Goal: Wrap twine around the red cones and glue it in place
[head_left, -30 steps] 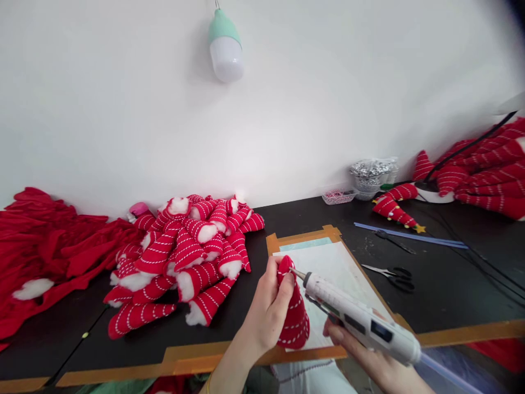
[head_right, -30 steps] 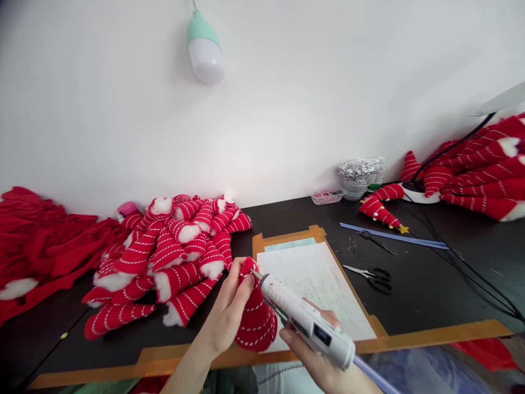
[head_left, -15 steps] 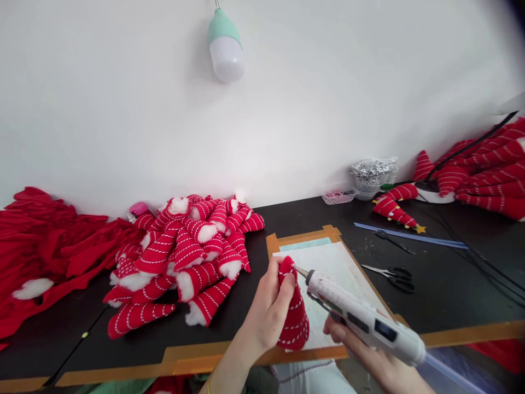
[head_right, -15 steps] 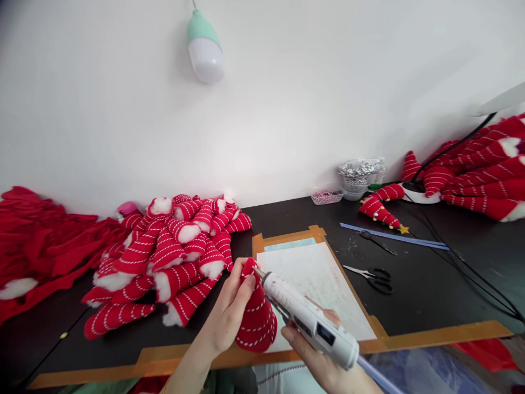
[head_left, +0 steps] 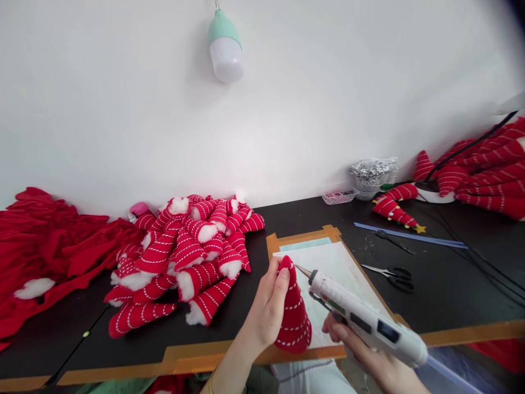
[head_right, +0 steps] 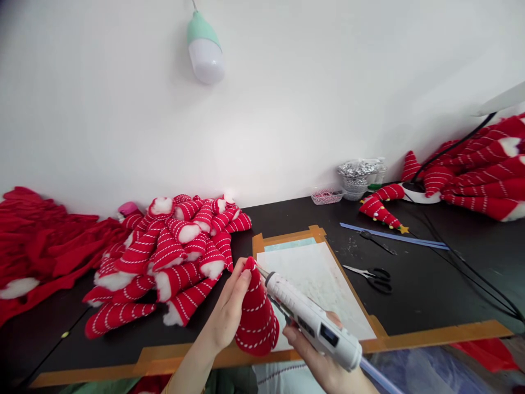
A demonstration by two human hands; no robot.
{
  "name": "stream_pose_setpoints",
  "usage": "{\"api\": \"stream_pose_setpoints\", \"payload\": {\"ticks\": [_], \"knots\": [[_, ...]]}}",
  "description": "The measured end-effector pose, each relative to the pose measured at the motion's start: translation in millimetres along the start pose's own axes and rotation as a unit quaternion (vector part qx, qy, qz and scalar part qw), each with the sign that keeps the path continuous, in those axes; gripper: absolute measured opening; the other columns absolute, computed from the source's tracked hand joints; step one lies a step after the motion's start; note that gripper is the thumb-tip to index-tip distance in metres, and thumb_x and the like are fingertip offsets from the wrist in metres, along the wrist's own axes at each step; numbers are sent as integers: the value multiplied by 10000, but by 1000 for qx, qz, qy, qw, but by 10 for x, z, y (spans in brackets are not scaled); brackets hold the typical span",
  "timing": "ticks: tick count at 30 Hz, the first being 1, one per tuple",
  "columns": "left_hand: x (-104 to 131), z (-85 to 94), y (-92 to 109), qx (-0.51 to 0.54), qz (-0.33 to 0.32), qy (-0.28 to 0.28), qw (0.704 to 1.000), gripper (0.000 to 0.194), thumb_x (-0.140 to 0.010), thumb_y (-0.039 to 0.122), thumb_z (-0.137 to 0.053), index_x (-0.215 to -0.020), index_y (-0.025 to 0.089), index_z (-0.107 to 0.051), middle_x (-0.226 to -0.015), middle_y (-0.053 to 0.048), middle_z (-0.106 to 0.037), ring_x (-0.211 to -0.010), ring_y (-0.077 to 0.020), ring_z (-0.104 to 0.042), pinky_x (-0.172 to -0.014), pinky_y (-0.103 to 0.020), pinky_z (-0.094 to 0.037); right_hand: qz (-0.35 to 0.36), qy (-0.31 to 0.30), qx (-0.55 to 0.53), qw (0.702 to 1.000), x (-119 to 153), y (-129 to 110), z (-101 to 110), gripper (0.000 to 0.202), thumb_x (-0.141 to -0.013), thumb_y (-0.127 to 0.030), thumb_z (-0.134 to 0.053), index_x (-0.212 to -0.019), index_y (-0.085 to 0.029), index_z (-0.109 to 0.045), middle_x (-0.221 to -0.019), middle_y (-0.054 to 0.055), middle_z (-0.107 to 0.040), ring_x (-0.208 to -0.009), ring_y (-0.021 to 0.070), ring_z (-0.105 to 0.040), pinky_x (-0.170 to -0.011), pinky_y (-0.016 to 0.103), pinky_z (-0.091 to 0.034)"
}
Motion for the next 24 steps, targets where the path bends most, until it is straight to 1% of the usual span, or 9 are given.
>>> {"api": "stream_pose_setpoints", "payload": {"ticks": [2, 4, 6, 8, 10, 12, 17, 21, 24], "knots": [[-3, 22, -52, -1, 34, 19, 999, 459, -1005, 547, -430, -1248, 210, -622, -1340, -113, -637, -1297, -300, -542, -1095, -413, -430, -35, -12, -22, 999, -3, 36, 6, 491, -828, -691, -639, -696, -222, -699, -667, 56, -707, -544, 204, -643, -577, 311, -596], [0, 37, -101, -4, 64, 36, 997, 487, -988, 563, -453, -1279, 202, -603, -1428, -126, -582, -1379, -320, -472, -1134, -432, -392, -60, -2, -59, 996, -37, 45, 23, 440, -804, -659, -686, -739, -224, -709, -744, 66, -729, -609, 221, -672, -607, 315, -595], [2, 3, -104, 0, 60, 16, 998, 446, -996, 566, -436, -1205, 209, -603, -1311, -120, -637, -1270, -300, -548, -1089, -422, -421, -69, 20, -93, 993, -115, 17, 28, 375, -801, -609, -718, -814, -234, -713, -825, 67, -736, -713, 237, -699, -659, 315, -593], [11, -67, -66, 23, 36, -27, 999, 376, -1019, 548, -396, -1105, 225, -568, -1055, -68, -673, -1010, -240, -622, -963, -386, -477, -61, 36, -129, 989, -227, -44, 3, 329, -811, -556, -732, -906, -243, -697, -905, 61, -732, -832, 244, -708, -735, 314, -590], [27, -126, -26, 51, 24, -52, 997, 316, -1035, 522, -380, -1051, 235, -510, -898, -12, -618, -837, -186, -590, -862, -344, -482, -45, 42, -185, 981, -350, -117, -48, 323, -808, -517, -754, -954, -241, -666, -975, 57, -727, -923, 239, -698, -812, 318, -580], [42, -157, 4, 72, 23, -51, 996, 274, -1039, 500, -400, -1045, 237, -474, -898, 4, -589, -824, -162, -569, -844, -316, -466, -36, 39, -254, 966, -450, -176, -113, 334, -789, -486, -791, -947, -233, -642, -1016, 59, -726, -956, 232, -685, -845, 324, -568], [55, -204, 84, 87, -10, -69, 994, 229, -1047, 458, -423, -1066, 233, -462, -1037, -12, -612, -940, -159, -580, -888, -296, -440, -68, 15, -328, 942, -538, -233, -243, 361, -747, -453, -845, -923, -213, -641, -966, 54, -718, -841, 199, -661, -641, 277, -522], [57, -205, 114, 60, -28, -79, 995, 222, -1054, 451, -410, -1075, 238, -470, -916, 18, -603, -816, -140, -538, -827, -279, -433, -91, -4, -336, 937, -564, -256, -270, 394, -687, -435, -876, -898, -188, -653, -899, 52, -694, -700, 149, -597, -457, 225, -372], [62, -212, 130, 52, -27, -90, 994, 229, -1057, 457, -394, -1065, 240, -468, -830, 36, -578, -738, -134, -503, -763, -271, -423, -106, -20, -363, 926, -599, -266, -281, 408, -665, -428, -890, -875, -192, -631, -853, 21, -669, -551, 80, -466, -399, 212, -273]]}}
Point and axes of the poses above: each hand's wrist, its own x-axis away from the middle knuckle, its own z-axis out of the back of the hand, y = z × x, the point moved 5 cm from there along -x, towards the middle knuckle
